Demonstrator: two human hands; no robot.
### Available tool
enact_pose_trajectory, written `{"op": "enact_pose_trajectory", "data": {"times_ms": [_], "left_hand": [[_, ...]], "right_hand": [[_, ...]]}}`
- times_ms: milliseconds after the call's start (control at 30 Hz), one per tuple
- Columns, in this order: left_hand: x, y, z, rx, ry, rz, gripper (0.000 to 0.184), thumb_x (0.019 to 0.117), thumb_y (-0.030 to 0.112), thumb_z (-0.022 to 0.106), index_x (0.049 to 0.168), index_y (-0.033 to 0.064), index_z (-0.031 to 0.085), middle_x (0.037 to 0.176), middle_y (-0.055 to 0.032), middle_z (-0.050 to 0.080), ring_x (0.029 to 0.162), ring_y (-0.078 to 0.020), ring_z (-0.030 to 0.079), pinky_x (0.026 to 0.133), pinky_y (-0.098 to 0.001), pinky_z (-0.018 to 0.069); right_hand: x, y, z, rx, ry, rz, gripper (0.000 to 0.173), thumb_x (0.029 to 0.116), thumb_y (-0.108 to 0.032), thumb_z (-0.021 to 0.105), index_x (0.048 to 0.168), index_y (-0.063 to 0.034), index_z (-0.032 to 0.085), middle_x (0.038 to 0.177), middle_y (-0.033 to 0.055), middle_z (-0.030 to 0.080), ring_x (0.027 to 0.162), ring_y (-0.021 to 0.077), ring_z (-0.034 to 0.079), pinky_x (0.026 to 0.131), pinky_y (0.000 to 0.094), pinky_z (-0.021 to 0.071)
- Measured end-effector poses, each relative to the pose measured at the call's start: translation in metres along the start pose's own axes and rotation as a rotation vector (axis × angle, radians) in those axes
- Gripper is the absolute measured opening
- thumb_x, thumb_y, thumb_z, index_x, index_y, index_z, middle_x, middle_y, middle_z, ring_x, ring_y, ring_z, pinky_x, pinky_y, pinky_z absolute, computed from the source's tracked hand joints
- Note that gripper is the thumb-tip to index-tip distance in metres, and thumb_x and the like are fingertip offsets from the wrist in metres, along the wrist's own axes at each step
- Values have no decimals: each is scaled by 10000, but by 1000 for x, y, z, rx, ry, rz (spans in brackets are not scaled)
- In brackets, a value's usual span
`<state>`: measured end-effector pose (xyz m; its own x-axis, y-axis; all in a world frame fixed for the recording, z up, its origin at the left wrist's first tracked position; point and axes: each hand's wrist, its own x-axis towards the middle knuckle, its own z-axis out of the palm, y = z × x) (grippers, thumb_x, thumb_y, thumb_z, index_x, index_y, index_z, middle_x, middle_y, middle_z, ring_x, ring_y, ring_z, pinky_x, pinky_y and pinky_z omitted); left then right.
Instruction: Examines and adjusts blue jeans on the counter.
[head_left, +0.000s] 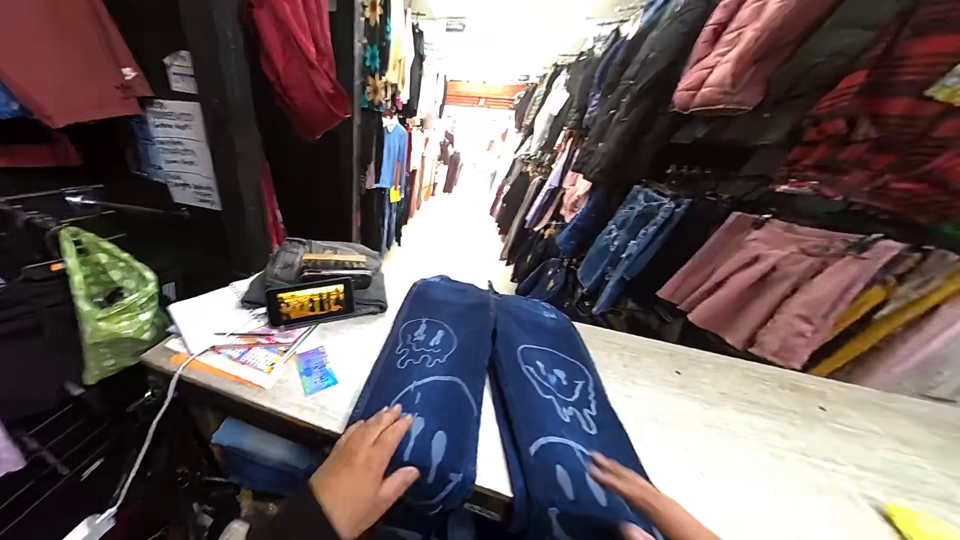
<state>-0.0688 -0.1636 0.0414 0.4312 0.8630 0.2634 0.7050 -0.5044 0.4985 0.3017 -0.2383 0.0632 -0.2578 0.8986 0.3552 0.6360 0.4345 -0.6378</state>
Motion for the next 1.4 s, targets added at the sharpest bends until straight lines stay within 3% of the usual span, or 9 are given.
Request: {"op": "enact_pose_trajectory", "data": {"times_ms": [100,233,333,433,600,733,800,1067,1400], "left_hand": [[94,-7,30,135,-312,-69,879,960,744,396,1617,167,311,1688,-85,264,1569,-283,205,1232,-664,89],[199,-53,69,218,-279,-154,940,902,853,294,1624,250,294,1701,-25,236,1573,-283,186,1204,-717,42],[263,-87,84,245,-139,-249,893,895,851,310,1608,314,329,1694,-5,259,1571,-279,189,1201,-717,15],[306,-92,81,274,9,-456,943,867,868,316,1608,285,344,1702,-48,229,1575,-324,145,1187,-725,-32],[337,-88,75,297,78,-614,804,945,721,379,1602,259,359,1647,-248,267,1525,-464,213,1195,-674,155],[329,-82,69,244,140,-556,603,1001,449,530,1540,187,466,1546,-220,437,1417,-392,435,1129,-533,402],[325,-80,65,198,135,-554,539,1012,325,558,1527,185,483,1514,-229,454,1333,-381,526,1093,-481,464],[306,-60,55,206,48,-595,617,983,31,512,1572,180,406,1545,-231,391,1270,-363,583,1048,-444,514],[259,-57,45,181,-27,-575,670,984,16,506,1610,170,322,1574,-249,350,1305,-395,552,1058,-461,504]], "right_hand": [[68,86,12,-328,-69,66,703,1003,-640,409,1534,-185,485,1628,80,387,1509,296,345,1218,571,296],[148,177,38,-606,-144,218,741,992,-735,251,1605,-328,335,1680,-79,279,1564,256,208,1173,744,130],[204,229,31,-679,-41,296,725,980,-751,232,1593,-381,343,1682,-81,275,1569,276,185,1162,761,97],[241,268,19,-726,104,483,731,923,-833,211,1560,-499,340,1699,-1,235,1559,371,173,1117,803,127],[248,265,3,-712,192,595,684,927,-811,280,1508,-492,445,1638,112,358,1475,375,368,1153,660,269],[240,266,-4,-629,280,463,543,939,-671,492,1402,-408,601,1496,113,537,1301,334,557,1055,563,440],[238,266,-7,-537,290,458,481,924,-601,610,1352,-383,637,1395,121,588,1162,298,643,913,518,564],[224,261,-3,-382,383,338,235,935,-233,679,1142,-297,769,1237,71,644,1157,196,609,974,381,536],[175,235,-1,-412,368,300,240,935,-206,677,1119,-326,773,1235,26,647,1114,153,622,915,363,563]]}}
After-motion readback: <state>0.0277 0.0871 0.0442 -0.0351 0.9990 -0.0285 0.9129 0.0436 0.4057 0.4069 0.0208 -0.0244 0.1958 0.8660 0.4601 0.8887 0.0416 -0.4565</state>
